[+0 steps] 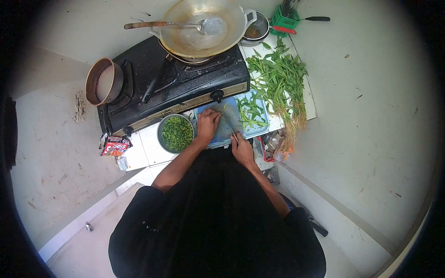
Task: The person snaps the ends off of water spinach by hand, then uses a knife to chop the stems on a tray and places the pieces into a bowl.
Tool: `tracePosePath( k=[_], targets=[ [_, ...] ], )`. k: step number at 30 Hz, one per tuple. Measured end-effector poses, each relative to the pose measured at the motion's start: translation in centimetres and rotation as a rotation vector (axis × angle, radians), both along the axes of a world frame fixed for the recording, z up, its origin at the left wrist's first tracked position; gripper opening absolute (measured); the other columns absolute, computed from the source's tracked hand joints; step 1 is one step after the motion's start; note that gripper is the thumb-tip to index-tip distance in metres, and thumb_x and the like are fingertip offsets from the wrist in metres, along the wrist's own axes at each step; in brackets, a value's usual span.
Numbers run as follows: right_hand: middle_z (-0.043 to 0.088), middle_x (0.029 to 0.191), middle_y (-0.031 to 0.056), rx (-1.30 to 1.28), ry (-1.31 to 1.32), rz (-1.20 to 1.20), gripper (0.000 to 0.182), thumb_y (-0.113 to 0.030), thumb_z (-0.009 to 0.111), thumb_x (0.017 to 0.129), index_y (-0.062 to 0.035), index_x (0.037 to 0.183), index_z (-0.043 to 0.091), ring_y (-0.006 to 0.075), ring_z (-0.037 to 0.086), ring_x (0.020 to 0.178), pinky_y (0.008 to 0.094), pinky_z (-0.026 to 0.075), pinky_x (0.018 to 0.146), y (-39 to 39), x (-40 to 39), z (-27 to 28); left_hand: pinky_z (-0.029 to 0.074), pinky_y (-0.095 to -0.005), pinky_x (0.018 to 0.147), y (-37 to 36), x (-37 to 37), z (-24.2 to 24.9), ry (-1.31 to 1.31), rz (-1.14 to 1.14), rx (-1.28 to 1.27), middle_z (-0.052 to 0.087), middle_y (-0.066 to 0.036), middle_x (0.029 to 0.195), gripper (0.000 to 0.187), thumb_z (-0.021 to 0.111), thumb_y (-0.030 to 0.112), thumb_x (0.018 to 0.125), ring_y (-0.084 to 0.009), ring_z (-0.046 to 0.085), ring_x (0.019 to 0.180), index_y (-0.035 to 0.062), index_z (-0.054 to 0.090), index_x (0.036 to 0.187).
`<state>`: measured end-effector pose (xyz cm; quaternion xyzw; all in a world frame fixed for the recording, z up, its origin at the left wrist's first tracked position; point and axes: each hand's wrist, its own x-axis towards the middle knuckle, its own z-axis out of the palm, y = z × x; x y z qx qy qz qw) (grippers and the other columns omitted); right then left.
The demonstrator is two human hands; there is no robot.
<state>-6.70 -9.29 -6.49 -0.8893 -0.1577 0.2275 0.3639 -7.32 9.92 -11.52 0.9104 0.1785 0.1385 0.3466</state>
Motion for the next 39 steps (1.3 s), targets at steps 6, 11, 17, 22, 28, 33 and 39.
tracePosePath(
  k=[6, 11, 17, 22, 28, 33, 39],
  targets=[
    [0.069, 0.091, 0.0252, -0.162, -0.072, 0.025, 0.026, -0.029, 0.051, 0.101, -0.0037, 0.109, 0.055, 0.0488, 0.065, 0.085, 0.0584, 0.050, 0.073, 1.0, 0.2, 1.1, 0.042, -0.0440, 0.084, 0.1, 0.0, 0.5, 0.017, -0.041, 0.068, 0.067, -0.006, 0.094, 0.014, 0.066, 0.019, 0.089, -0.0284, 0.060, 0.096, 0.0112, 0.076, 0.095],
    [0.068, 0.087, 0.0257, -0.165, -0.124, 0.017, 0.025, -0.029, 0.052, 0.101, -0.0064, 0.109, 0.057, 0.0485, 0.065, 0.081, 0.0579, 0.050, 0.069, 2.4, 1.2, -0.8, 0.043, -0.0438, 0.084, 0.2, -0.2, 0.5, 0.009, -0.062, 0.100, 0.067, -0.006, 0.095, 0.014, 0.065, 0.018, 0.090, -0.0281, 0.060, 0.095, 0.0117, 0.076, 0.095],
    [0.068, 0.087, 0.0269, 0.031, -0.017, -0.044, 0.024, -0.027, 0.052, 0.101, -0.0053, 0.109, 0.057, 0.0497, 0.063, 0.087, 0.0573, 0.049, 0.072, 1.4, 0.0, 0.4, 0.042, -0.0433, 0.085, 0.3, -0.2, 0.4, -0.004, -0.018, 0.028, 0.068, -0.007, 0.096, 0.015, 0.064, 0.018, 0.091, -0.0290, 0.061, 0.096, 0.0112, 0.076, 0.097],
    [0.068, 0.088, 0.0260, 0.040, 0.007, -0.042, 0.022, -0.026, 0.053, 0.101, -0.0052, 0.108, 0.056, 0.0498, 0.063, 0.087, 0.0574, 0.049, 0.072, 1.2, -0.6, 0.2, 0.042, -0.0424, 0.085, 0.5, -0.3, 0.6, -0.011, -0.019, 0.017, 0.069, -0.008, 0.094, 0.014, 0.065, 0.018, 0.091, -0.0291, 0.062, 0.096, 0.0095, 0.076, 0.095],
    [0.068, 0.086, 0.0255, -0.101, -0.090, -0.031, 0.024, -0.029, 0.054, 0.101, -0.0054, 0.106, 0.057, 0.0492, 0.064, 0.082, 0.0550, 0.051, 0.068, 2.0, -0.4, 0.2, 0.043, -0.0429, 0.086, 0.5, -0.2, 0.9, 0.016, -0.028, 0.009, 0.069, -0.009, 0.094, 0.013, 0.066, 0.017, 0.089, -0.0299, 0.062, 0.097, 0.0077, 0.076, 0.092],
    [0.067, 0.081, 0.0258, -0.061, -0.188, -0.038, 0.024, -0.030, 0.054, 0.100, -0.0059, 0.106, 0.057, 0.0491, 0.064, 0.079, 0.0551, 0.050, 0.065, 2.9, 0.9, -1.0, 0.045, -0.0447, 0.084, 0.5, 0.0, 0.9, -0.017, -0.006, -0.007, 0.070, -0.012, 0.094, 0.013, 0.069, 0.015, 0.087, -0.0326, 0.063, 0.094, 0.0057, 0.075, 0.094],
    [0.067, 0.087, 0.0275, 0.076, -0.036, -0.080, 0.026, -0.028, 0.054, 0.101, -0.0042, 0.111, 0.057, 0.0491, 0.064, 0.085, 0.0547, 0.049, 0.069, 1.5, -0.5, 0.0, 0.044, -0.0460, 0.085, 0.5, -0.3, 0.7, -0.025, 0.026, -0.079, 0.068, -0.012, 0.096, 0.014, 0.068, 0.017, 0.089, -0.0329, 0.062, 0.097, 0.0050, 0.074, 0.092]
  ],
)
